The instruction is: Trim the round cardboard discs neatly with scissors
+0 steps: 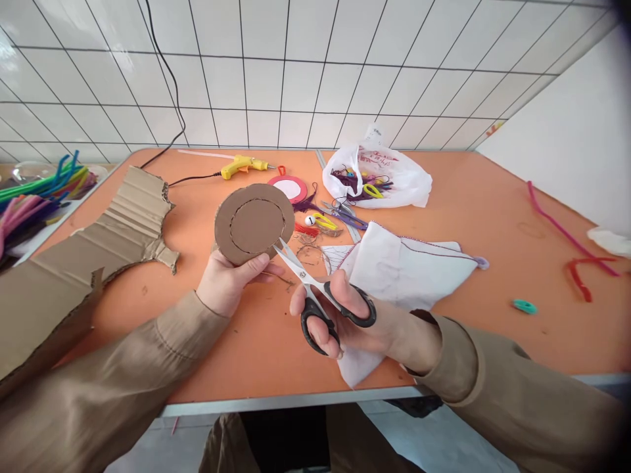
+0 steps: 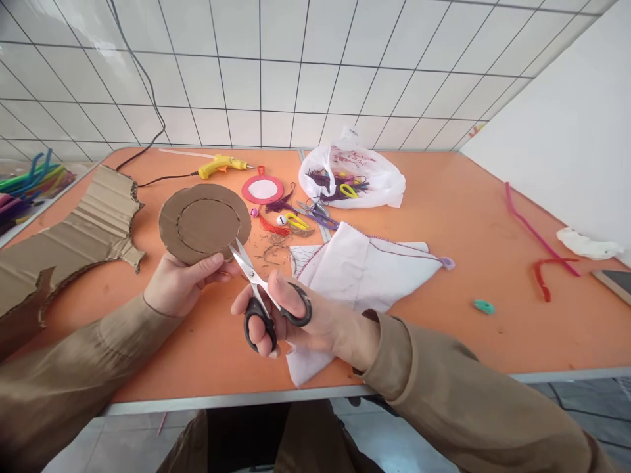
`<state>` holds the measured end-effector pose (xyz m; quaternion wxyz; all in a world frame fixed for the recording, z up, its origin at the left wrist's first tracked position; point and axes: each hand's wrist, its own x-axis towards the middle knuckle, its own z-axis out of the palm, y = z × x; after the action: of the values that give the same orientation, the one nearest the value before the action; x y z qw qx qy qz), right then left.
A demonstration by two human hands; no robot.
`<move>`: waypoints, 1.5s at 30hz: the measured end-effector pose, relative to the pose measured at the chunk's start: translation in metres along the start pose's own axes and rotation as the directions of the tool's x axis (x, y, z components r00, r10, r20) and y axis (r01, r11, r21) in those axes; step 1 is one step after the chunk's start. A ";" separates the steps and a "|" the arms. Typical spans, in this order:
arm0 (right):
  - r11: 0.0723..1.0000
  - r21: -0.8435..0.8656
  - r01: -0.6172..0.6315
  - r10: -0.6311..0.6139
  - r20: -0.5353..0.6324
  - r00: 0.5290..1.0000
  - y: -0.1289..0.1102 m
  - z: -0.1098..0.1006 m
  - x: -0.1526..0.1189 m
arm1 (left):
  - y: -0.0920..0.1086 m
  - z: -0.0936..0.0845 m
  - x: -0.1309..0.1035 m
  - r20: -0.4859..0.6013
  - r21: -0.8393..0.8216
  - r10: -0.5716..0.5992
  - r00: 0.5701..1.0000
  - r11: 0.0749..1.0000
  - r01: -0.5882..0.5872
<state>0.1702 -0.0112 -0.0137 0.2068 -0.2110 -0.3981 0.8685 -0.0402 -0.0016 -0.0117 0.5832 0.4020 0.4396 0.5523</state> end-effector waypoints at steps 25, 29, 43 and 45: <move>0.998 0.048 -0.029 0.029 0.005 1.000 0.000 0.001 0.001 | 0.002 0.007 -0.002 -0.055 -0.059 -0.079 0.995 0.995 0.075; 0.999 0.037 -0.037 0.036 0.025 0.999 0.000 0.001 0.000 | 0.005 0.009 -0.003 -0.074 -0.065 -0.074 0.994 0.996 0.069; 0.995 -0.096 0.024 -0.002 0.221 0.975 -0.005 -0.006 -0.003 | 0.043 -0.016 0.012 -0.460 -0.191 0.100 0.882 0.959 -0.209; 0.995 -0.098 0.023 0.003 0.255 0.967 -0.006 -0.006 -0.005 | 0.055 -0.022 0.015 -0.487 -0.245 0.048 0.872 0.951 -0.190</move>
<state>0.1786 -0.0069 -0.0111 0.1473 -0.1056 -0.4653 0.8664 -0.0771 0.0164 0.0334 0.4735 0.1925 0.4591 0.7266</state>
